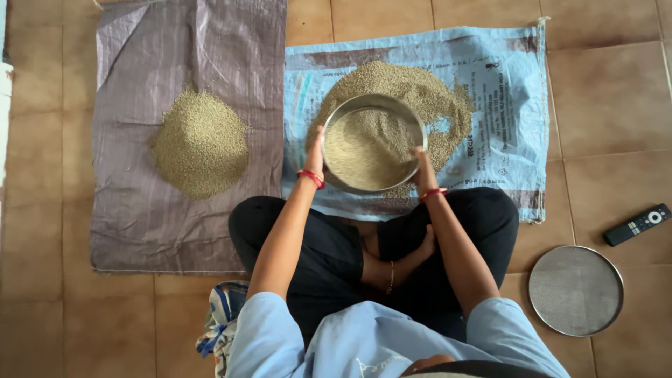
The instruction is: The person sits on the floor and uses a round metal sieve to sift grains from a large pile on a sack. They shake the sieve to separate finer particles, which fall onto a cloth, and periodically pour the remaining grains back onto the pile.
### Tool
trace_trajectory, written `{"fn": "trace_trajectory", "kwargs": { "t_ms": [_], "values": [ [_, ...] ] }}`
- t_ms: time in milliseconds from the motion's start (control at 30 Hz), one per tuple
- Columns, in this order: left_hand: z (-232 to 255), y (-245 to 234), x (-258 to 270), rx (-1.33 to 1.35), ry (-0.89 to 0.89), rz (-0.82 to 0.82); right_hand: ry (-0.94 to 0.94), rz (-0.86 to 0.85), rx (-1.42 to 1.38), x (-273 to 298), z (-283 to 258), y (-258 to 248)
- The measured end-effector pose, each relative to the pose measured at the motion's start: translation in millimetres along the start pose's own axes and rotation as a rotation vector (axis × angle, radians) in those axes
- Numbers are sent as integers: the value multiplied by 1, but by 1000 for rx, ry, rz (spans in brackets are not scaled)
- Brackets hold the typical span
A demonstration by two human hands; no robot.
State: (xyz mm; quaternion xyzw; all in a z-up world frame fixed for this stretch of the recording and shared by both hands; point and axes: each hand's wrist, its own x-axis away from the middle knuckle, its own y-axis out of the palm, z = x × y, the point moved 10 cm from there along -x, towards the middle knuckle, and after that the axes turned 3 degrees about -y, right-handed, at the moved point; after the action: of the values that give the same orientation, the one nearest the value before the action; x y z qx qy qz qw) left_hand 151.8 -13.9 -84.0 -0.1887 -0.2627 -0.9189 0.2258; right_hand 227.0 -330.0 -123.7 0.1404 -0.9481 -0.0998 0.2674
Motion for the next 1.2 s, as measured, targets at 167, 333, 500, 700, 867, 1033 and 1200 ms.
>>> {"fn": "trace_trajectory", "kwargs": {
  "t_ms": [167, 333, 500, 700, 867, 1033, 1200],
  "values": [
    [-18, 26, 15, -240, -65, -34, -144, 60, -338, 23, -47, -20],
    [1, 12, 12, -61, -45, 34, -134, -264, -325, 65, -86, 44],
    [44, 9, 19, 320, 140, -95, -228, -520, -185, 81, -97, 75],
    [8, 36, 25, -90, 57, -38, -164, 66, -419, 12, -45, -32],
    [14, 47, 33, -71, 92, -83, -229, -45, -429, 21, -54, -15],
    [55, 20, 31, 421, 168, -30, -321, -422, -202, 69, -98, 61],
    [26, 32, 34, 154, -11, 11, -253, -97, -246, 37, -74, 5]
  ]
}}
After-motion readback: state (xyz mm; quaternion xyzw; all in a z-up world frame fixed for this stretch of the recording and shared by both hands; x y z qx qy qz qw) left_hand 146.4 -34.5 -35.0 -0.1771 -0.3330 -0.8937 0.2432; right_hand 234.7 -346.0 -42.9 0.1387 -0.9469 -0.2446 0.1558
